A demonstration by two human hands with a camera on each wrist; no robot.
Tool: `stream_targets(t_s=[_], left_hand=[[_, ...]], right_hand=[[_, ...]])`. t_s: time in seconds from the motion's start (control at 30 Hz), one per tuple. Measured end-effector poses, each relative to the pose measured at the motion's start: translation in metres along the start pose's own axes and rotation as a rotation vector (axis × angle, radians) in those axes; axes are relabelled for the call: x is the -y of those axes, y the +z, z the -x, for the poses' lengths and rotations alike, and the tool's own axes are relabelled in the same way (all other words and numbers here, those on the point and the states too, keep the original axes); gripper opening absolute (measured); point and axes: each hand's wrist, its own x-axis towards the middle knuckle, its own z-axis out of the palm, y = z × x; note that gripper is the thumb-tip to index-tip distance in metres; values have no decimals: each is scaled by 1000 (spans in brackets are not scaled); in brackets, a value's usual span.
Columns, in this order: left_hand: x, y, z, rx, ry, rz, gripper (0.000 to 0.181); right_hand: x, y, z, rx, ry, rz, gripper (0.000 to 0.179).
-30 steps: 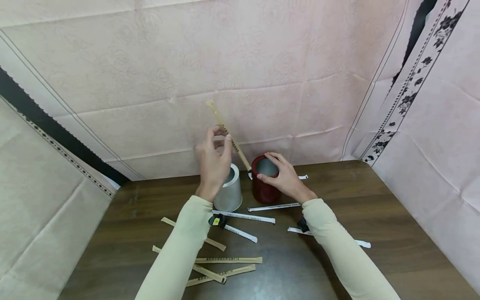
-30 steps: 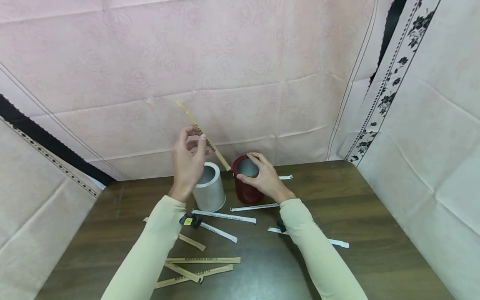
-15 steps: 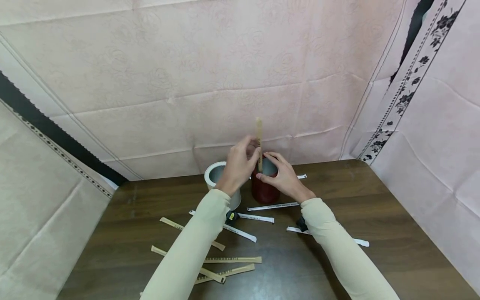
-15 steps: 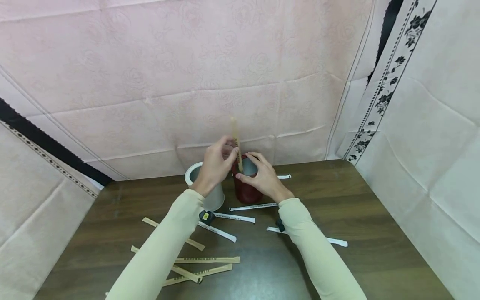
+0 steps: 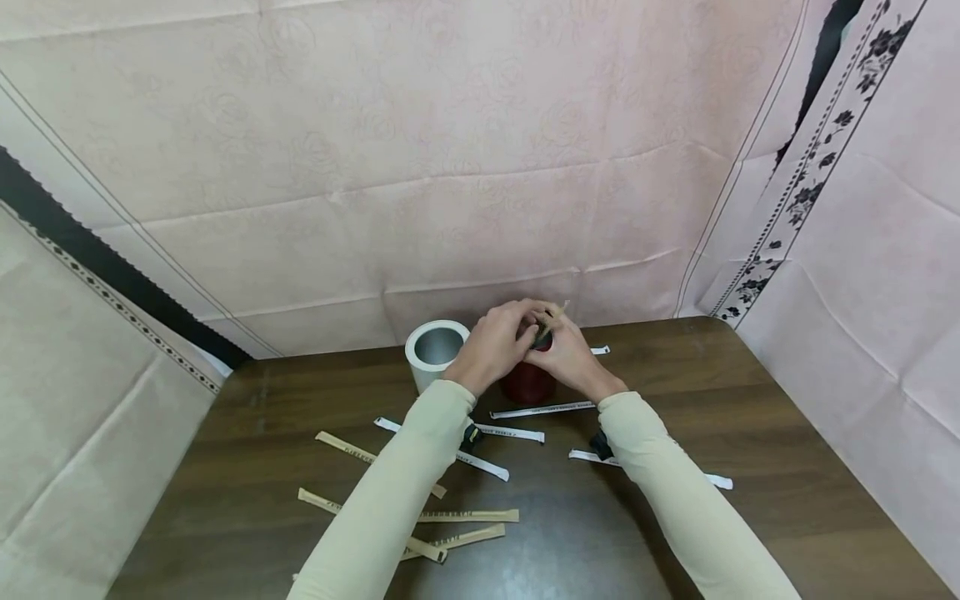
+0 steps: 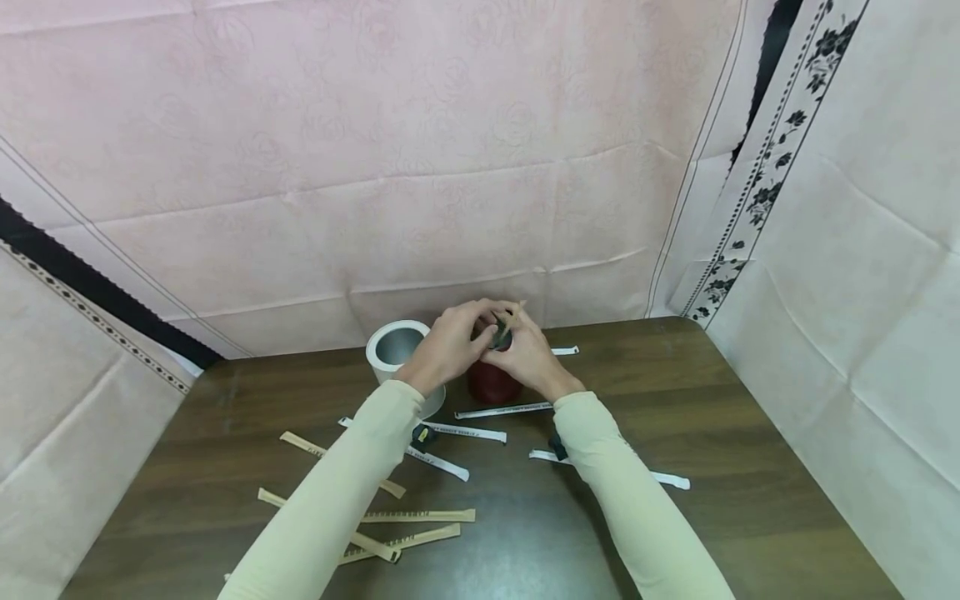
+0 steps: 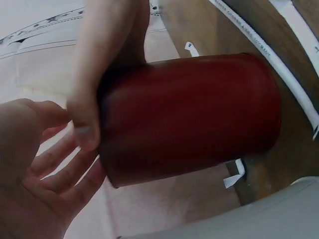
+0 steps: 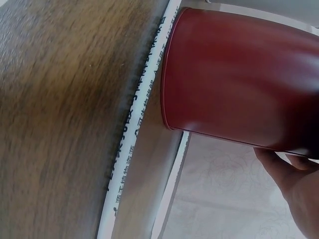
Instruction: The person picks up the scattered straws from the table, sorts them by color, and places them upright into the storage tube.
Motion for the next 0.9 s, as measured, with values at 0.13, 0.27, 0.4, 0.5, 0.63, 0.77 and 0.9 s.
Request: stream_targets(t_s=[0.13, 0.27, 0.4, 0.5, 0.63, 0.77, 0.9], left_hand=[[1, -16, 5, 3, 14, 47, 29], [-1, -48, 13, 24, 48, 59, 26], [4, -84, 34, 59, 83, 48, 21], [18, -110, 57, 80, 100, 47, 18], [52, -135, 94, 133, 61, 102, 17], [101, -141, 133, 163, -52, 195, 18], [155, -126, 169, 226, -131, 230, 21]], right_hand=[[0, 3, -2, -6, -31, -21, 66], [0, 4, -2, -13, -18, -18, 76], [0, 3, -3, -29, -8, -6, 82], [0, 1, -4, -40, -10, 1, 82], [-1, 1, -4, -40, -8, 16, 81], [-1, 1, -5, -36, -7, 14, 81], [0, 2, -5, -27, -4, -14, 82]])
